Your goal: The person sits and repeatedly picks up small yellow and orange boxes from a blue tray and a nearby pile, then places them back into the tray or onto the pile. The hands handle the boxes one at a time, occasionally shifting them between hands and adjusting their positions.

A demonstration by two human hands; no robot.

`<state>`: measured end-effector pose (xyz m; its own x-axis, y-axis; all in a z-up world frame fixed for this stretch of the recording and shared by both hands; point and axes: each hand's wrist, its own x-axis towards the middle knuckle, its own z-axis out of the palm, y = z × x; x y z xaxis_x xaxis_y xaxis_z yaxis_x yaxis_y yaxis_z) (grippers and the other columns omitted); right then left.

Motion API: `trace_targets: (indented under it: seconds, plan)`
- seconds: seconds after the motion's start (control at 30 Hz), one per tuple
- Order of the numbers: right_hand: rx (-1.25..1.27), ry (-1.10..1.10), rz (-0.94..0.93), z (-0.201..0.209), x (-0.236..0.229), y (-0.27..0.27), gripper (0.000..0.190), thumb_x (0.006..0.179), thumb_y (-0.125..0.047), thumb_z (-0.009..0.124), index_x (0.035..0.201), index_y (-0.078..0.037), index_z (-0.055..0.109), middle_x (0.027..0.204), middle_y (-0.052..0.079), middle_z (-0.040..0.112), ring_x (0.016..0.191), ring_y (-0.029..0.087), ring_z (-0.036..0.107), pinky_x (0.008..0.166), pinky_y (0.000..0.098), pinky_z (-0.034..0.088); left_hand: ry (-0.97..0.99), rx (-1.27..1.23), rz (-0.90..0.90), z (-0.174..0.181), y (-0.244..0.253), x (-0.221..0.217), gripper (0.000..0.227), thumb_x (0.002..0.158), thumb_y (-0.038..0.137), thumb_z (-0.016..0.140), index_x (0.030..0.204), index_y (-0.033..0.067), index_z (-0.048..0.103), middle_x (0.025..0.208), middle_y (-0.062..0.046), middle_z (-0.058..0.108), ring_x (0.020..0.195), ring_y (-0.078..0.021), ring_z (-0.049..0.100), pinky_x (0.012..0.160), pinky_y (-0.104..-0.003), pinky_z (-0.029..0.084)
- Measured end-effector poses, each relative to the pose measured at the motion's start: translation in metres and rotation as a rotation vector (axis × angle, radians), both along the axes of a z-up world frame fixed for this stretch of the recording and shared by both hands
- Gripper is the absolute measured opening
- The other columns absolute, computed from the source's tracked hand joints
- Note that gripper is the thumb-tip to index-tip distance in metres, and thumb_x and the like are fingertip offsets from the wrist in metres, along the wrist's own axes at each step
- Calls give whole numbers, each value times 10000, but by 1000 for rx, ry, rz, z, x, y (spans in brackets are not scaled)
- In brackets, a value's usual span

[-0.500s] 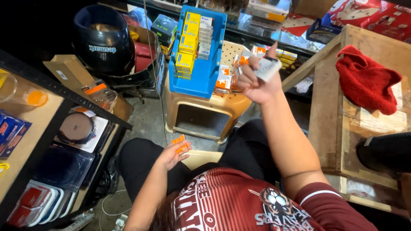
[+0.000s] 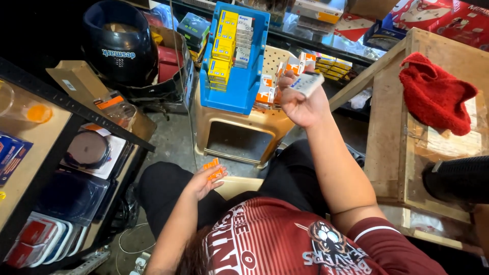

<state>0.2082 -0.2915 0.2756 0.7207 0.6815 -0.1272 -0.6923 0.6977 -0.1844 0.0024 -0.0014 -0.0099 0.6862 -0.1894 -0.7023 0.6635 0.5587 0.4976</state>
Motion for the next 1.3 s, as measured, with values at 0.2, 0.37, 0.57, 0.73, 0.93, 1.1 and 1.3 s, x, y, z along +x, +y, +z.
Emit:
trace_targets:
  seconds: [0.2, 0.37, 0.57, 0.73, 0.93, 1.1, 1.3]
  plan:
    - [-746, -493, -520, 25, -35, 20, 141, 1020, -173, 460, 1082, -88, 554, 565, 57, 479, 391, 185, 449, 549, 346, 488, 9, 0, 4, 10, -2, 0, 489, 861, 272, 846, 1232, 110, 570, 1274, -135, 714, 1156, -290, 702, 859, -433, 617]
    - [-878, -1115, -695, 12, -43, 2, 406, 848, -14, 842, 1134, -25, 554, 900, 118, 633, 728, 158, 648, 726, 284, 578, 8, 1, 11, -2, -2, -1, 501, 865, 264, 840, 1249, 99, 563, 1305, -160, 694, 1192, -322, 681, 882, -457, 604]
    - [-941, -1386, -855, 27, -49, 11, 340, 769, 40, 919, 979, -16, 658, 934, 116, 583, 873, 200, 561, 840, 314, 475, 5, 5, 12, -4, -1, 0, 497, 866, 259, 841, 1247, 102, 562, 1326, -176, 682, 1218, -344, 663, 899, -481, 594]
    - [-1111, -1372, -851, 47, -66, 15, 274, 781, 15, 936, 966, -38, 740, 931, 100, 571, 844, 161, 547, 820, 286, 461, 4, 6, 14, -1, 0, 0, 501, 867, 255, 842, 1248, 107, 553, 1332, -175, 678, 1232, -349, 653, 917, -496, 582]
    - [-1482, -1586, -741, 61, -40, 28, 248, 813, -91, 901, 1041, -122, 808, 901, 135, 610, 796, 284, 614, 794, 377, 503, 1, 5, 13, 1, -1, -1, 485, 874, 265, 836, 1247, 114, 566, 1294, -162, 696, 1228, -342, 658, 913, -479, 586]
    - [-1876, -1956, -415, 55, 23, 61, 318, 927, -79, 716, 1244, -71, 744, 1092, 141, 595, 820, 249, 623, 727, 354, 526, -24, -15, -3, 17, 0, -1, 412, 907, 230, 692, 1259, 54, 570, 1263, -153, 674, 1232, -303, 654, 899, -410, 517]
    - [-2379, -2225, -253, -30, 126, 105, 184, 899, -164, 652, 979, -102, 806, 1001, 145, 697, 820, 331, 663, 849, 439, 491, -16, -78, 20, -11, 4, 3, 357, 900, 238, 716, 1219, 121, 606, 1246, -117, 691, 1236, -296, 652, 897, -448, 512]
